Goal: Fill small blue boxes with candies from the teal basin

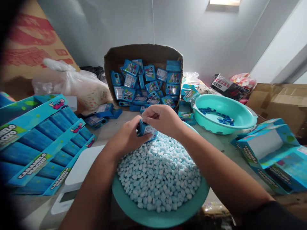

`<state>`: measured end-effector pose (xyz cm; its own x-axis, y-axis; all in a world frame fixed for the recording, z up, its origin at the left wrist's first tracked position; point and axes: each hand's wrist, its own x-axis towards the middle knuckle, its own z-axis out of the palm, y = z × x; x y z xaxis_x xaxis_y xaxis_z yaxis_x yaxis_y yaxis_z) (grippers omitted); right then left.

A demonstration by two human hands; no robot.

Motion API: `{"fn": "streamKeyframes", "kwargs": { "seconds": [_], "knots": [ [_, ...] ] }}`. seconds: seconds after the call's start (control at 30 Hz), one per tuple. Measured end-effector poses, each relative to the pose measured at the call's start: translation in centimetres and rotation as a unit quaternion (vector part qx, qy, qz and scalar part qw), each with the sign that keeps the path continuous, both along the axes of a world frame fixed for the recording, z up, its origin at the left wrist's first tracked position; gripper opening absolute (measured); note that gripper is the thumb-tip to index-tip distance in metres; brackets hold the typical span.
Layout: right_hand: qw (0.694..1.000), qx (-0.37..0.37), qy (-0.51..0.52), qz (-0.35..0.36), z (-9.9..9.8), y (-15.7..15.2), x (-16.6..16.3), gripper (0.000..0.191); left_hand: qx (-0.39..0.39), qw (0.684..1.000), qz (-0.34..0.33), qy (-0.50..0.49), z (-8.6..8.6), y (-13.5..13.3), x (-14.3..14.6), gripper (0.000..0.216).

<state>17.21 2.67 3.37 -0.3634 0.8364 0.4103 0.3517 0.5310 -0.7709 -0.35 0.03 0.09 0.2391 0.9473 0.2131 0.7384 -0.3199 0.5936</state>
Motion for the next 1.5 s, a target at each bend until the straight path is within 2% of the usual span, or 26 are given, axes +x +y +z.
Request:
{"fn": "streamKeyframes", "kwargs": {
  "seconds": [0.1,0.2,0.27,0.3,0.37,0.47,0.53,0.6,0.7,0.8,0.97,1.07,1.2,1.4,1.5],
  "knots": [
    [0.998,-0.015,0.054,0.000,-0.2,-0.2,-0.3,0.026,0.008,1.000,-0.006,0.001,-0.1,0.1,-0.1,0.033],
    [0.998,0.042,0.047,-0.026,-0.1,-0.1,-0.1,0.046,0.001,1.000,-0.004,-0.003,0.0,0.1,-0.1,0.034],
    [0.993,0.085,0.009,-0.079,0.1,0.6,0.8,0.039,-0.006,1.000,0.005,-0.011,0.1,0.0,0.0,0.036],
    [0.990,0.082,-0.036,-0.112,0.1,1.1,1.3,0.034,-0.008,1.000,0.008,-0.018,0.1,0.0,0.1,0.035],
    [0.971,0.015,-0.178,-0.158,-0.2,2.2,2.3,0.031,-0.012,0.999,0.017,-0.042,0.0,0.0,0.2,0.035],
    [0.918,-0.112,-0.355,-0.138,-1.2,3.4,2.8,0.016,-0.023,0.995,0.036,-0.094,-0.5,0.4,0.3,0.043],
    [0.909,-0.135,-0.382,-0.096,-1.7,3.4,2.4,0.007,-0.023,0.990,0.052,-0.128,-0.9,0.8,0.3,0.047],
    [0.909,-0.138,-0.388,-0.064,-1.9,3.1,1.9,0.009,-0.022,0.987,0.063,-0.146,-1.1,1.0,0.3,0.047],
    [0.903,-0.163,-0.397,0.008,-1.7,1.9,1.8,0.031,-0.031,0.989,0.069,-0.130,-1.0,1.1,0.3,0.045],
    [0.894,-0.189,-0.402,0.064,-1.6,-0.8,2.4,0.060,-0.033,0.990,0.059,-0.121,-0.9,1.0,0.3,0.045],
    [0.906,-0.157,-0.389,0.066,-2.9,-6.3,3.0,0.104,-0.038,0.992,0.052,-0.111,-0.8,0.8,0.5,0.045],
    [0.913,-0.120,-0.386,0.053,-3.8,-7.3,3.0,0.116,-0.040,0.992,0.045,-0.112,-0.8,0.7,0.5,0.044],
    [0.920,-0.113,-0.375,0.013,-4.7,-6.0,3.0,0.110,-0.044,0.991,0.039,-0.117,-0.8,0.6,0.4,0.042],
    [0.918,-0.060,-0.391,0.011,-4.8,-3.9,3.3,0.081,-0.042,0.991,0.039,-0.119,-0.7,0.5,0.4,0.042],
    [0.928,-0.059,-0.368,0.001,-4.6,-3.6,3.5,0.071,-0.033,0.991,0.028,-0.124,-0.7,0.4,0.4,0.039]
  ]
}}
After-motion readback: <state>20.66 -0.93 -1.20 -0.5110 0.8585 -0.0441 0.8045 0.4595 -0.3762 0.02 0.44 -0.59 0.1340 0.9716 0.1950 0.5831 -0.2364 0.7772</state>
